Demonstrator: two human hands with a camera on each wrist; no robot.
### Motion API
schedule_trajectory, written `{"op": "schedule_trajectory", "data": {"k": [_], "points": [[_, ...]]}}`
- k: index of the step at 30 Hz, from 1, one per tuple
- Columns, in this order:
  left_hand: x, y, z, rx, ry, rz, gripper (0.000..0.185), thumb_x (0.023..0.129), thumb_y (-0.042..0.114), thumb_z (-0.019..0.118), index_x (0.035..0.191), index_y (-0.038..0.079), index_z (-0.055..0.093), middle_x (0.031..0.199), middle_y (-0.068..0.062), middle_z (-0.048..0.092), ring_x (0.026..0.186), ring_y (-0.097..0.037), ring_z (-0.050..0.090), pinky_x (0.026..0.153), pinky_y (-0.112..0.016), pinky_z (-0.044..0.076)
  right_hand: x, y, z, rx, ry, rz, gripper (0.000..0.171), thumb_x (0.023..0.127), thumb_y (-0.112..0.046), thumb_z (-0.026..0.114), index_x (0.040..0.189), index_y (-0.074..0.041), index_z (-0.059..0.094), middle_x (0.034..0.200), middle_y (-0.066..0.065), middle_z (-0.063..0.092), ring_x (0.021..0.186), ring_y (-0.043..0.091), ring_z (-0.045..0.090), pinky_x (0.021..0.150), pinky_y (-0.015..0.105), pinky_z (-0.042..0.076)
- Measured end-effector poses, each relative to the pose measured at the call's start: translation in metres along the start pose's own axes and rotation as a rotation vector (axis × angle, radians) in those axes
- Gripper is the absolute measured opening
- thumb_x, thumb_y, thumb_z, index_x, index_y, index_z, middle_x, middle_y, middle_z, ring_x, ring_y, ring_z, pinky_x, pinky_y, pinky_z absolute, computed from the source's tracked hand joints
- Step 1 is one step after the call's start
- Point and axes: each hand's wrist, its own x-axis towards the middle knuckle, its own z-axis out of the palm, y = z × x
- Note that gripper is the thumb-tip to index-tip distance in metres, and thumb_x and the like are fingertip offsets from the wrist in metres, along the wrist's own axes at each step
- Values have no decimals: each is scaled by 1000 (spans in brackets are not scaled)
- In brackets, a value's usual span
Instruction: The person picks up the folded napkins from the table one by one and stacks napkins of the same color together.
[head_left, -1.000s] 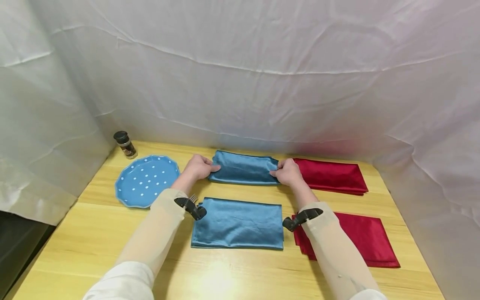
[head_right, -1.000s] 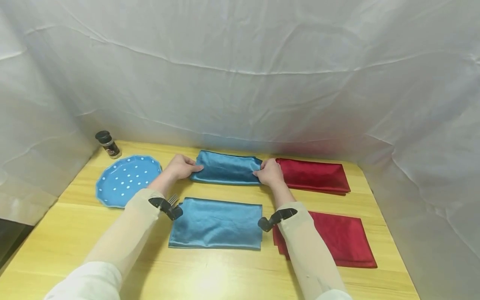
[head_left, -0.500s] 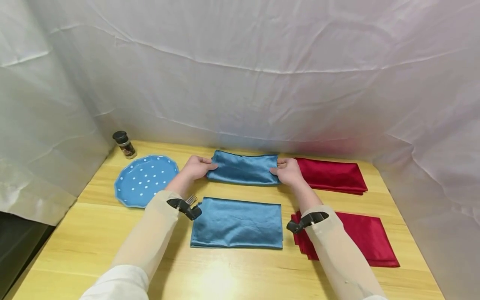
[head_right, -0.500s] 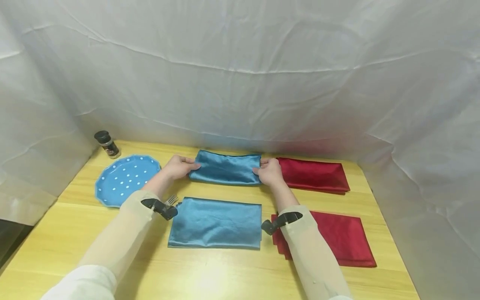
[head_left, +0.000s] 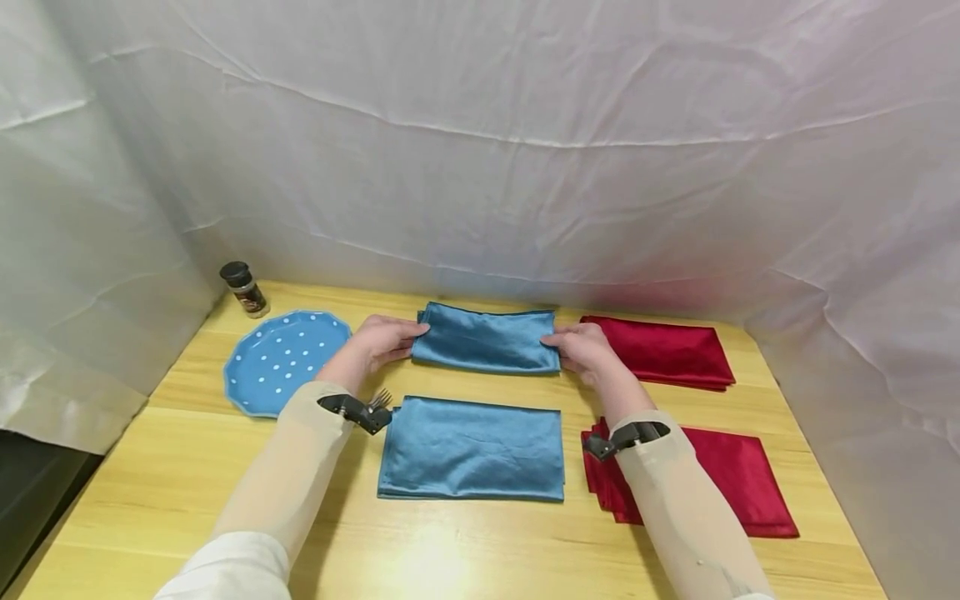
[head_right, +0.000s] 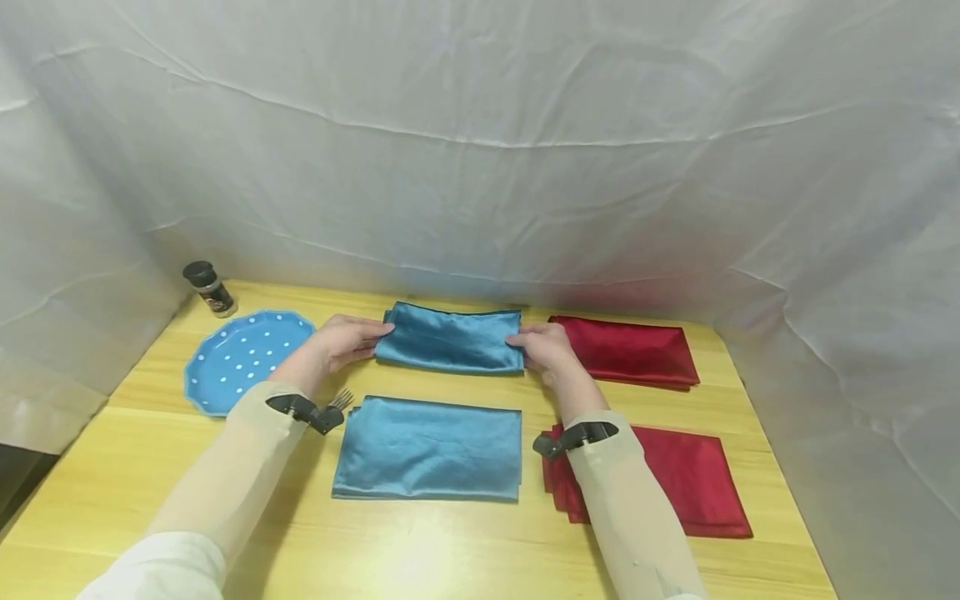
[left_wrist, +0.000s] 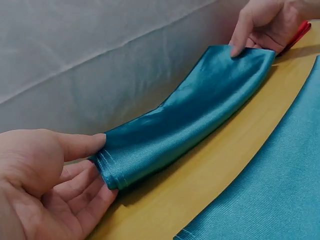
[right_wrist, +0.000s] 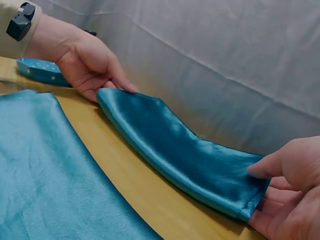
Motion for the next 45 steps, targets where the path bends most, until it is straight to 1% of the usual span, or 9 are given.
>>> {"op": "schedule_trajectory", "data": {"k": [5, 7, 9, 16, 22, 29, 33, 39, 45], "points": [[0, 2, 1, 53, -19, 18, 60, 101, 18, 76, 151, -5, 52, 150, -18, 57, 132, -31, 57, 113, -41, 49, 2, -2, 0, 148, -17, 40, 45, 105, -9, 68, 143, 9, 54, 113, 11, 71, 94, 18, 70, 89, 30, 61], [0, 2, 2, 62, -16, 28, 58, 102, 17, 75, 151, -6, 52, 147, -19, 59, 131, -31, 59, 113, -42, 49, 4, -2, -1, 203, -25, 53, 32, 104, -6, 69, 131, 10, 61, 94, 8, 72, 80, 15, 70, 78, 27, 61], [0, 1, 2, 69, -8, 36, 58, 102, 16, 74, 150, -6, 52, 146, -21, 60, 129, -31, 60, 112, -43, 49, 5, -1, -2, 231, -41, 58, 24, 103, -4, 69, 123, 9, 63, 85, 5, 72, 76, 14, 70, 74, 26, 62], [2, -3, 2, 82, 8, 60, 55, 102, 15, 74, 149, -7, 54, 145, -20, 61, 127, -30, 62, 108, -42, 53, 3, 1, -4, 150, -24, 61, 61, 102, -6, 71, 156, 5, 46, 118, 7, 68, 82, 12, 69, 79, 24, 60], [-2, -2, 1, 86, 8, 81, 51, 102, 14, 74, 145, -8, 57, 141, -21, 62, 121, -29, 64, 107, -41, 54, -2, -1, -5, 82, 15, 53, 60, 101, -11, 74, 154, 2, 50, 119, 6, 67, 78, 12, 66, 79, 23, 59], [-10, 1, -1, 86, -2, 93, 51, 102, 11, 73, 146, -9, 55, 146, -23, 58, 128, -34, 61, 108, -41, 53, -6, -3, -8, 37, 6, 22, 59, 101, -12, 74, 153, 2, 50, 143, 15, 57, 102, 17, 62, 89, 26, 56], [-16, 4, -2, 86, -17, 105, 52, 103, 10, 72, 147, -10, 54, 149, -24, 55, 134, -37, 57, 109, -41, 52, -11, -5, -10, 14, -1, -2, 59, 101, -14, 75, 152, 3, 51, 145, 16, 57, 105, 17, 62, 90, 26, 57], [-25, 9, -1, 87, -30, 118, 54, 102, 10, 73, 148, -10, 52, 149, -26, 55, 136, -39, 56, 109, -42, 52, -21, -8, -13, 0, -26, -22, 60, 102, -14, 73, 153, 6, 48, 141, 16, 57, 107, 18, 63, 108, 38, 53], [-37, 12, -3, 94, -47, 138, 55, 101, 10, 75, 147, -11, 53, 146, -27, 57, 133, -38, 59, 109, -44, 52, -31, -9, -17, -16, -56, -58, 60, 102, -13, 74, 152, 8, 48, 130, 14, 63, 100, 15, 68, 101, 33, 57]]}}
